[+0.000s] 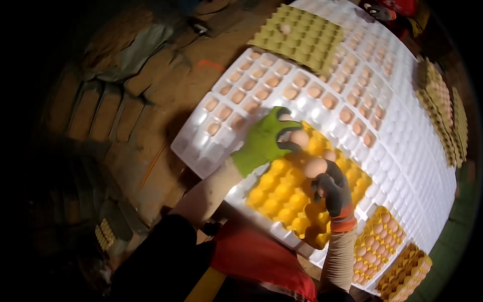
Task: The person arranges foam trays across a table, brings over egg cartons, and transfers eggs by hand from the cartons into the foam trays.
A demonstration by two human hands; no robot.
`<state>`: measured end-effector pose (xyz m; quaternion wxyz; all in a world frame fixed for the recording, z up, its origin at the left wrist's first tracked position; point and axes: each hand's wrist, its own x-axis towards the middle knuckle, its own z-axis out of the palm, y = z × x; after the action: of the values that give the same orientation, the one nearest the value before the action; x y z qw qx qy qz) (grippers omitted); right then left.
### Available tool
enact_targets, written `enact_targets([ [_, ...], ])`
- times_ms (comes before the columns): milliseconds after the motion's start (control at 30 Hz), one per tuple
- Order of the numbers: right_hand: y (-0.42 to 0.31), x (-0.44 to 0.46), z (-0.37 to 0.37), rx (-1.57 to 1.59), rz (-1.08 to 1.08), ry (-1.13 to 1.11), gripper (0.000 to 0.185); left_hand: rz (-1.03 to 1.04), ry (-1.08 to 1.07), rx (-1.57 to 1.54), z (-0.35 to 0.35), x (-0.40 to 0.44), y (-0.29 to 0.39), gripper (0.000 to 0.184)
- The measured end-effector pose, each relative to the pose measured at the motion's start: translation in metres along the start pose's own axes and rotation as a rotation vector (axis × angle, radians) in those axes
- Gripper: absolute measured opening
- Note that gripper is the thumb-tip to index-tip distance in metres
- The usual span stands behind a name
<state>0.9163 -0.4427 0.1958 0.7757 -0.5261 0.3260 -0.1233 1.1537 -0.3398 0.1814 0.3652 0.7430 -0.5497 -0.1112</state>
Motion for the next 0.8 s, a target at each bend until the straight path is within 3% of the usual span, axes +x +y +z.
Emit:
enact_targets([
  [67,-0.008,0.016,0.036,-0.093,0.157,-0.027,0.037,-0.119,0.308,-0.05,-0.019,-0.041,-0.05,0.057],
  [133,-0.007,0.041,0.079,-0.3,0.076,-0.165,0.041,-0.301,0.388,0.081,-0.068,-0.072,-0.079,0.05],
  [200,0.024,0.081,0.119,-0.574,-0.466,-0.24,0.045,-0.452,0.382,0.368,-0.103,-0.098,-0.117,0.044],
  [267,0.055,0.107,0.154,-0.874,-0.656,-0.009,0.049,-0.465,0.314,0.469,-0.117,-0.088,-0.14,0.039],
  [300,0.061,0.118,0.172,-1.125,-0.676,0.056,0.05,-0.471,0.24,0.567,-0.121,-0.089,-0.147,0.035],
  [333,0.058,0.131,0.187,-1.264,-0.535,0.007,0.046,-0.479,0.242,0.559,-0.12,-0.09,-0.15,0.035],
  [400,0.055,0.141,0.201,-1.429,-0.471,-0.048,0.04,-0.45,0.323,0.547,-0.114,-0.084,-0.155,0.035],
  [433,0.058,0.142,0.201,-1.339,-0.459,-0.026,0.041,-0.369,0.404,0.518,-0.11,-0.095,-0.165,0.032],
  [533,0.077,0.137,0.201,-1.169,-0.574,0.064,0.039,-0.433,0.34,0.487,-0.109,-0.125,-0.167,0.031],
  [600,0.064,0.13,0.22,-0.298,0.025,-0.17,0.042,-0.446,0.257,0.507,-0.111,-0.132,-0.159,0.032],
  [667,0.091,0.127,0.228,-1.027,-0.301,-0.068,0.042,-0.397,0.242,0.482,-0.115,-0.129,-0.157,0.037],
  [733,0.095,0.119,0.229,-1.152,-0.697,-0.079,0.026,-0.33,0.334,0.404,-0.114,-0.138,-0.167,0.039],
  [767,0.099,0.124,0.231,-1.149,-0.695,-0.077,0.026,-0.44,0.397,0.279,-0.116,-0.14,-0.17,0.038],
  [800,0.106,0.133,0.234,-1.133,-0.899,-0.042,0.025,-0.369,0.45,0.339,-0.12,-0.143,-0.174,0.04],
])
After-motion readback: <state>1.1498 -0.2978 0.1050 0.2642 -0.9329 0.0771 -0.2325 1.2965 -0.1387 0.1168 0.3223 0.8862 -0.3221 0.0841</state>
